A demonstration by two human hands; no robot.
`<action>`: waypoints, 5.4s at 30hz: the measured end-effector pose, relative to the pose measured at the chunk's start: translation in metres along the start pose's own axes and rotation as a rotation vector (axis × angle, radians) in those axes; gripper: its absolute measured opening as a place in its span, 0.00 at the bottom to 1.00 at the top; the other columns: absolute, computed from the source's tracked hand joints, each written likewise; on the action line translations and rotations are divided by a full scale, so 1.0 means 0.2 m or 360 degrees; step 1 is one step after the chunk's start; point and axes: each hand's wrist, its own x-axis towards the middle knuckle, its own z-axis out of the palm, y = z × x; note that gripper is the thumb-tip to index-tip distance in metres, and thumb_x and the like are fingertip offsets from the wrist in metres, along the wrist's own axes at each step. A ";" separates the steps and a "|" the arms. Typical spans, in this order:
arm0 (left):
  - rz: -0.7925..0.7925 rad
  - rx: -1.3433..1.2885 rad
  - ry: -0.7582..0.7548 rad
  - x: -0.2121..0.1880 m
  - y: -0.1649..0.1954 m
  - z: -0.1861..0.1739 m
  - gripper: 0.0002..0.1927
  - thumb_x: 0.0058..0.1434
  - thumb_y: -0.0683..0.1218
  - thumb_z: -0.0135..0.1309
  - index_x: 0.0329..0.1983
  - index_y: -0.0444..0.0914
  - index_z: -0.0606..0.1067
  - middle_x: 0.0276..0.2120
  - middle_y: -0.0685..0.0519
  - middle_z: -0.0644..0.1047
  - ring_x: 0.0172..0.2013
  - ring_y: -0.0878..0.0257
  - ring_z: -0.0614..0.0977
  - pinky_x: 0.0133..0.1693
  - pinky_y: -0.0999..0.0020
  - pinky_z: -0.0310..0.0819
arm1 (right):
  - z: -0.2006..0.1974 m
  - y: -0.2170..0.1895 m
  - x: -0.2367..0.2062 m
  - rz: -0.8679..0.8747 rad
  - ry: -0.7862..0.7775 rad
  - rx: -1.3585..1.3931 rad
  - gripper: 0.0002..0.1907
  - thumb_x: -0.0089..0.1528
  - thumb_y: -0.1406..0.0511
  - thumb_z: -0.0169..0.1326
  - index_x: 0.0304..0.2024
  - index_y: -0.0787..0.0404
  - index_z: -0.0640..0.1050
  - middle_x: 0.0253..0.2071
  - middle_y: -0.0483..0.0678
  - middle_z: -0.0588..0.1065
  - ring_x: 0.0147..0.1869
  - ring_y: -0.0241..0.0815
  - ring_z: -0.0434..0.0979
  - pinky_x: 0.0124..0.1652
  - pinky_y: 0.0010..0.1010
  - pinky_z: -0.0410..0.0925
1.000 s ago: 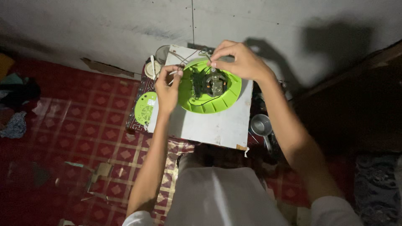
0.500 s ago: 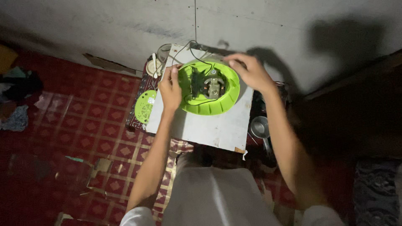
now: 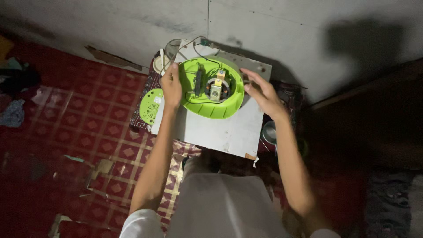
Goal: The person unscrews the back cover of a small green electric fan with a screwdriver, opens the housing, and lifts out the internal motor assembly. They set the cover aside, then wipe the fan housing and parts with a cloth while handling the exposed components on the table.
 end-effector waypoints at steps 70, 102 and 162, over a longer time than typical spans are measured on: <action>-0.0342 -0.0173 -0.0517 -1.07 0.41 -0.22 0.17 0.71 0.36 0.44 0.61 0.37 0.73 0.48 0.51 0.82 0.48 0.64 0.83 0.56 0.67 0.78 | 0.29 0.45 -1.29 0.0735 0.1192 0.0440 0.22 0.72 0.58 0.44 0.61 0.68 0.72 0.56 0.58 0.77 0.57 0.49 0.81 0.53 0.37 0.74; -0.0909 -0.0108 -0.0962 -1.55 0.00 1.60 0.16 0.68 0.42 0.51 0.58 0.41 0.77 0.38 0.50 0.83 0.38 0.66 0.82 0.42 0.68 0.76 | -0.67 1.42 -1.02 0.0823 0.0991 0.0449 0.16 0.69 0.66 0.53 0.59 0.64 0.74 0.45 0.50 0.78 0.44 0.42 0.80 0.44 0.36 0.75; 0.0266 -0.0109 -0.1014 -1.25 0.96 1.36 0.31 0.63 0.44 0.60 0.69 0.37 0.67 0.60 0.38 0.75 0.60 0.43 0.77 0.57 0.60 0.72 | -0.96 0.25 -0.94 -0.0079 0.0957 0.1238 0.17 0.65 0.76 0.48 0.56 0.63 0.73 0.50 0.46 0.73 0.56 0.39 0.75 0.57 0.32 0.69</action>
